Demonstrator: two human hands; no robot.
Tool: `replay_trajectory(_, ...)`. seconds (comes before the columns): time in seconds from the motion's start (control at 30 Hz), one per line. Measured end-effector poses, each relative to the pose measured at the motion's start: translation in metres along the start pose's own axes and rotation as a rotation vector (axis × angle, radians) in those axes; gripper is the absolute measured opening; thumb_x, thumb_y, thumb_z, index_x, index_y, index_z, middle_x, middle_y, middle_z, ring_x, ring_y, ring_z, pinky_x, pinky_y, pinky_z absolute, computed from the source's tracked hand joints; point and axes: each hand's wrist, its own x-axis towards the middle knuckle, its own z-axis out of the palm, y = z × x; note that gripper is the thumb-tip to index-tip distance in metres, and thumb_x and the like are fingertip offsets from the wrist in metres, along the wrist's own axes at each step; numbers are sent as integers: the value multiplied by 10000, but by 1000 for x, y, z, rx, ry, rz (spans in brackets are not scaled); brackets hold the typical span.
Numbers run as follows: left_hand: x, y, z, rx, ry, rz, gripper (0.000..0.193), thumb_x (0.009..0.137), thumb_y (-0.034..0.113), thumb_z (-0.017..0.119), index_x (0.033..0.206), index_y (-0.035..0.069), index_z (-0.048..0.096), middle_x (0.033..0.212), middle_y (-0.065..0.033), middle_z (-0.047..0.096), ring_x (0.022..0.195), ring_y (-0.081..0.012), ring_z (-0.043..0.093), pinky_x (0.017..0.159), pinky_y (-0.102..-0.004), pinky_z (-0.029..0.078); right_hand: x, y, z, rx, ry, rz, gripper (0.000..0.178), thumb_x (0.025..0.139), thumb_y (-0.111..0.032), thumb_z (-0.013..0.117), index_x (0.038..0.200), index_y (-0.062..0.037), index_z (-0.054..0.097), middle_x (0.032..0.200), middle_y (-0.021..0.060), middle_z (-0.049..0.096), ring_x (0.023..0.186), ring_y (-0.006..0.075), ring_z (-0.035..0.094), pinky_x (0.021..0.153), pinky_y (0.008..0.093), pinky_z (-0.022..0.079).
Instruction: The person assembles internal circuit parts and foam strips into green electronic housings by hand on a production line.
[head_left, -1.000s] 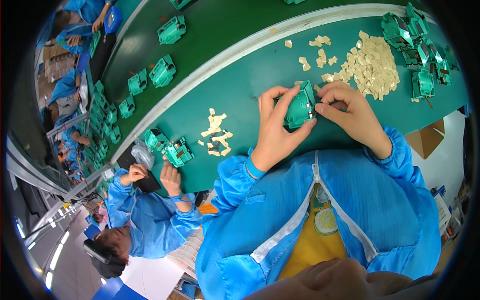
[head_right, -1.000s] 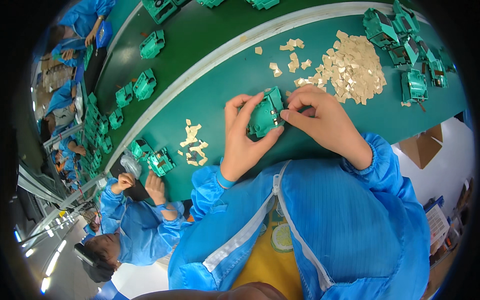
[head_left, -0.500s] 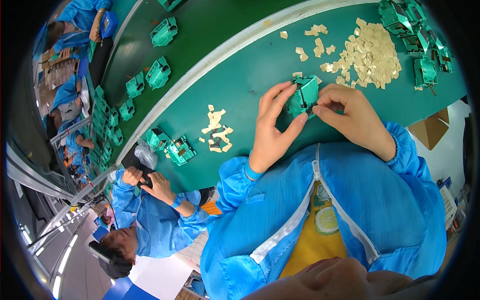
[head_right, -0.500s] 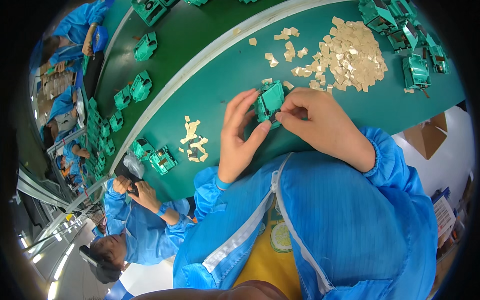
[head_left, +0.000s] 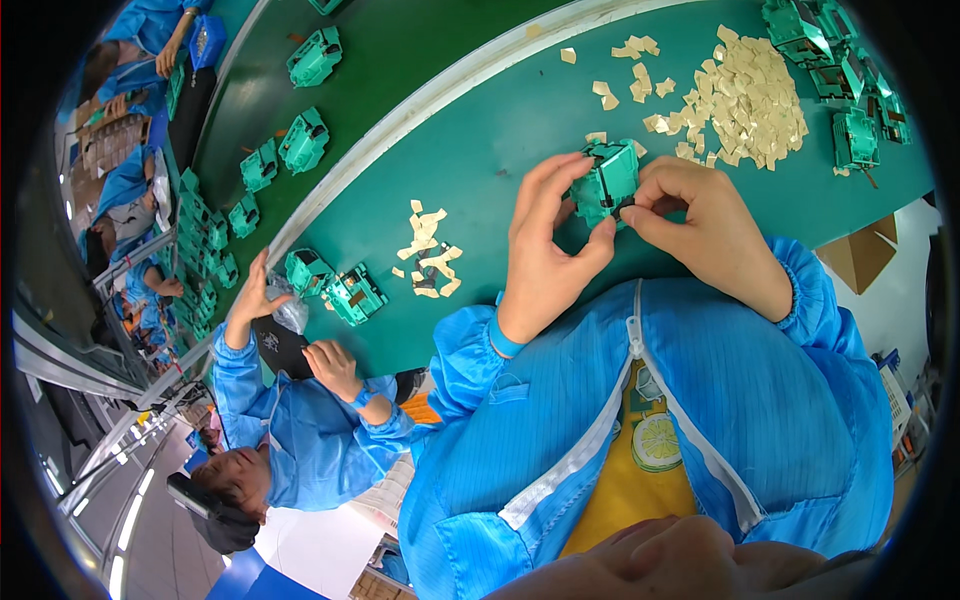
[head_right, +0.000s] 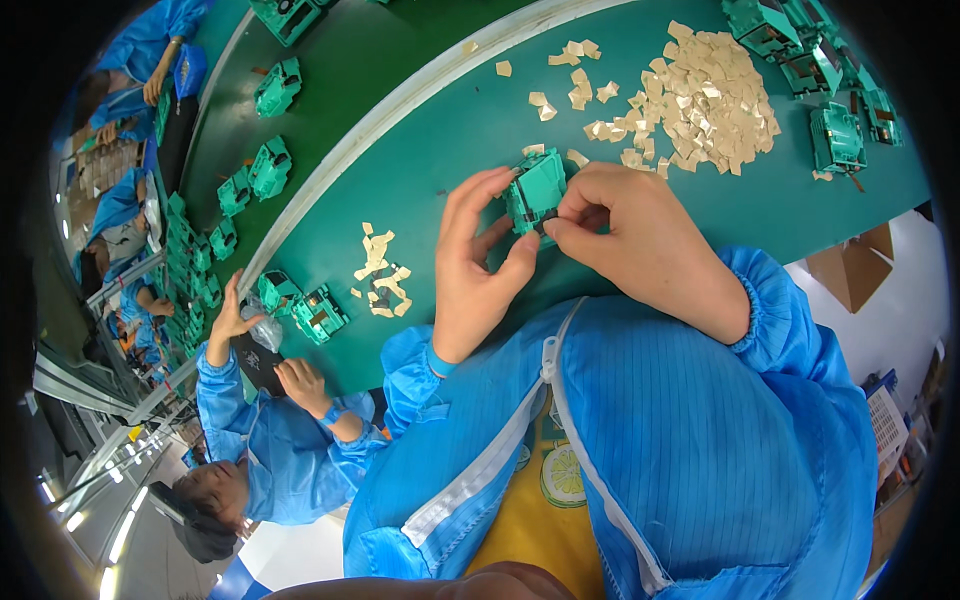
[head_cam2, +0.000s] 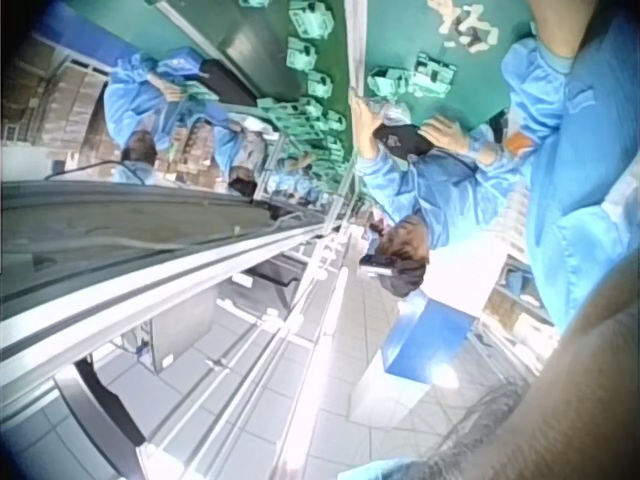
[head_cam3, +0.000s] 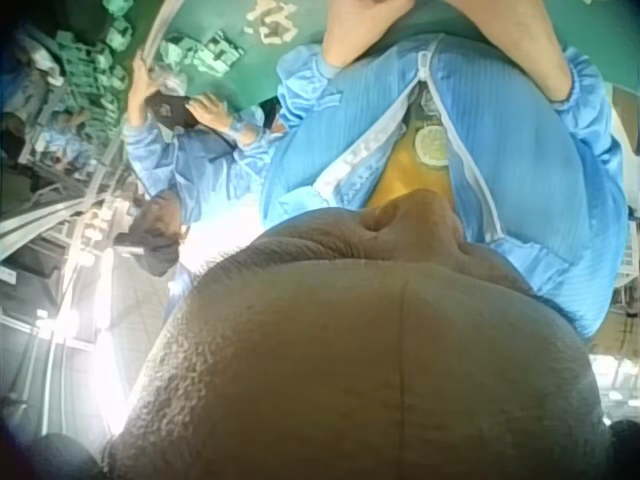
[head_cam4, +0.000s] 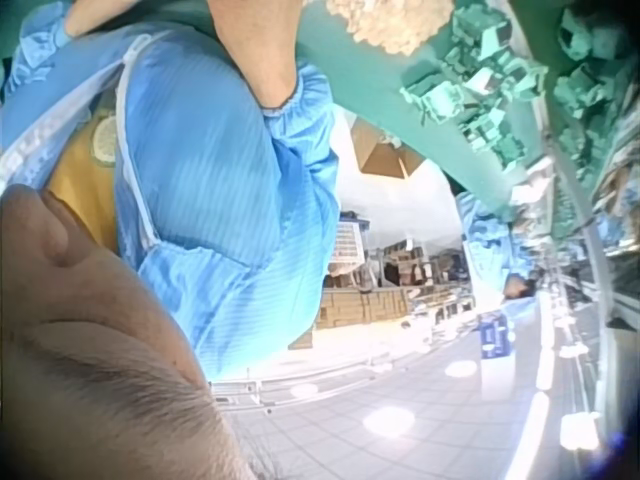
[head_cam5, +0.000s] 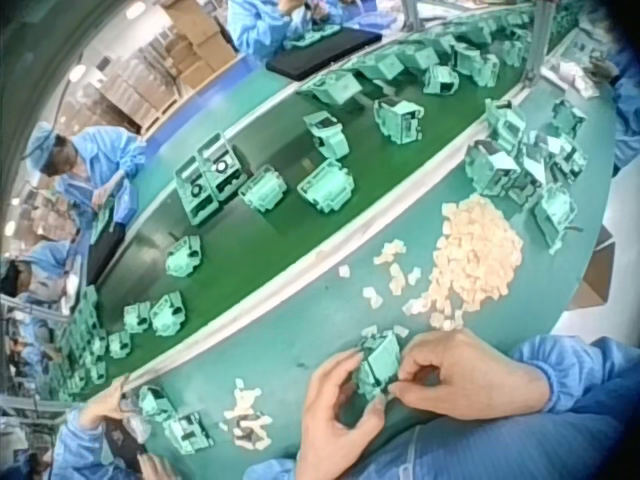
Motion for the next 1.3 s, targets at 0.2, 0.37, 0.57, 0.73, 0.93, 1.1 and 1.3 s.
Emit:
replay_trajectory(0.2,0,1,2,-24,15,-4,577,855,-52,669,1406,69,544,1474,-103,455,1326,-241,537,1053,-420,522,1,-4,1,-58,-3,7,156,871,-52,741,812,62,652,829,116,659,732,178,652,681,314,538)
replay_trajectory(0.37,1,0,1,-19,25,9,575,854,-54,664,1402,70,547,1462,-108,459,1328,-246,535,1052,-420,525,5,1,-1,-44,-28,47,165,867,-46,751,786,37,633,825,95,657,739,154,649,664,308,530)
replay_trajectory(0.57,1,-3,-2,-88,7,23,566,850,-46,670,1393,75,570,1465,-105,462,1331,-256,534,1049,-423,520,16,21,-7,394,-142,178,220,904,-2,728,950,-56,519,904,56,675,848,116,659,723,270,515)
replay_trajectory(0.73,2,1,-5,-62,16,67,551,871,4,703,1402,84,583,1472,-106,468,1315,-250,546,1042,-405,508,16,10,-9,485,-206,106,263,935,49,680,1044,-79,478,959,36,666,929,96,650,807,248,508)
replay_trajectory(0.93,27,35,-12,93,96,278,491,827,57,758,1307,62,655,1369,-122,586,1267,-275,582,989,-405,513,23,3,-16,429,-118,-79,207,992,-16,656,1081,-71,477,1003,41,660,954,102,647,855,256,520)
replay_trajectory(1.1,107,24,-40,661,664,521,406,799,63,727,1203,53,694,1351,-184,594,1245,-402,533,1023,-449,483,25,2,-27,162,197,-235,172,1027,-67,630,1181,-33,560,1066,37,670,1013,125,644,909,270,505)
replay_trajectory(1.3,175,-51,-78,935,805,407,645,855,295,788,1400,40,555,1539,-245,418,1413,-466,380,1129,-705,281,10,39,-48,88,118,-130,136,1041,-123,634,1110,-6,627,1028,32,666,968,98,611,873,238,476)
